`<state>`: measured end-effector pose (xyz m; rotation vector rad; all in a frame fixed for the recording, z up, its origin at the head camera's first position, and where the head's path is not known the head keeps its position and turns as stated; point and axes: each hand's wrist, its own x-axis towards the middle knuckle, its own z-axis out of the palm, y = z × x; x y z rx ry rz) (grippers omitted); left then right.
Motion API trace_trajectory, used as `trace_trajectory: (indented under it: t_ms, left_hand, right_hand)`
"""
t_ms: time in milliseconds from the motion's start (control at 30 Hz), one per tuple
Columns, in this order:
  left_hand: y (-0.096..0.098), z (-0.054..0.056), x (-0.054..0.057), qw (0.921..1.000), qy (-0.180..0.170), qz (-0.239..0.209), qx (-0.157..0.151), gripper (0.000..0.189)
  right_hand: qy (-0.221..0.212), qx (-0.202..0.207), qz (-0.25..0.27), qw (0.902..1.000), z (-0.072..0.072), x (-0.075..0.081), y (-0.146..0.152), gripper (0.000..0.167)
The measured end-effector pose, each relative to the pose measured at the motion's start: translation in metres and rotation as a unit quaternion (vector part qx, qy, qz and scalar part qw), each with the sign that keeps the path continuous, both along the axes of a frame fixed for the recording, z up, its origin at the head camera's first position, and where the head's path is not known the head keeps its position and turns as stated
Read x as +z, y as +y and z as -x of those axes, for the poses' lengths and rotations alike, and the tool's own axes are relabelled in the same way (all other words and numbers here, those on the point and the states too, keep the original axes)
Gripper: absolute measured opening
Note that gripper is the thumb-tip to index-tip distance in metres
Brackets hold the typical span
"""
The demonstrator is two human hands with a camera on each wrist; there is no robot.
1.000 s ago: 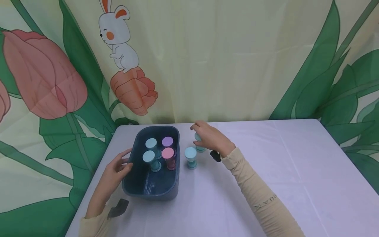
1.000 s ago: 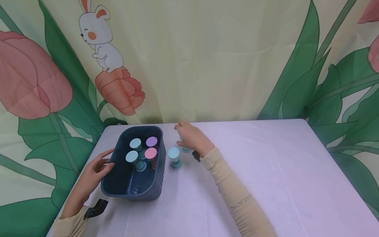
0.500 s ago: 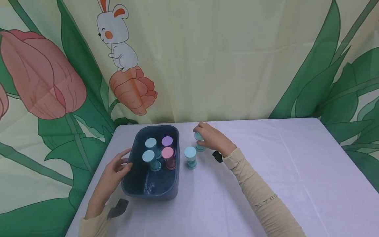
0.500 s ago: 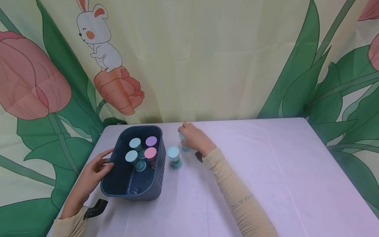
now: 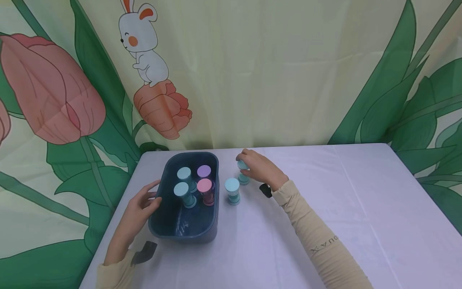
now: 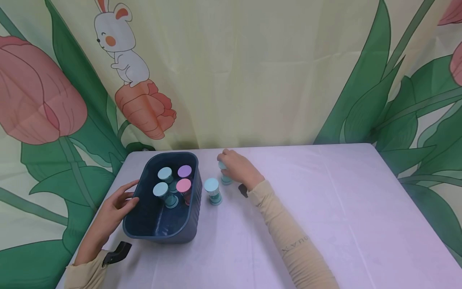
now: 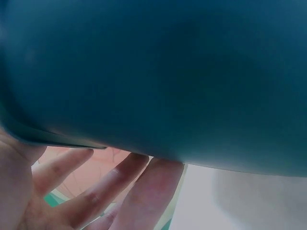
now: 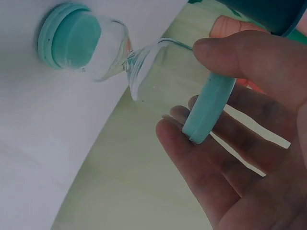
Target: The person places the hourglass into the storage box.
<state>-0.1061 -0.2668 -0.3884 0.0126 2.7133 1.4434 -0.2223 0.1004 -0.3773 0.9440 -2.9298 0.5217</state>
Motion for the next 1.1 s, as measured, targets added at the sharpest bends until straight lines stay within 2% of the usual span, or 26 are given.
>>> trace_trajectory:
  t_ms: [233, 900, 1100]
  left_hand:
    - [0.0, 0.0, -0.001, 1.0, 0.001, -0.002, -0.001, 0.06]
    - [0.0, 0.0, 0.002, 1.0, -0.004, 0.005, -0.002, 0.059]
    - [0.0, 0.001, 0.0, 1.0, -0.005, 0.008, -0.001, 0.06]
  right_hand:
    - [0.018, 0.005, 0.006, 0.9998, -0.001, 0.007, 0.002, 0.037]
    - [0.076, 0.026, 0.054, 0.9953, -0.012, 0.046, 0.001, 0.037]
    - [0.089, 0.037, 0.049, 0.9941, -0.015, 0.055, 0.0, 0.037]
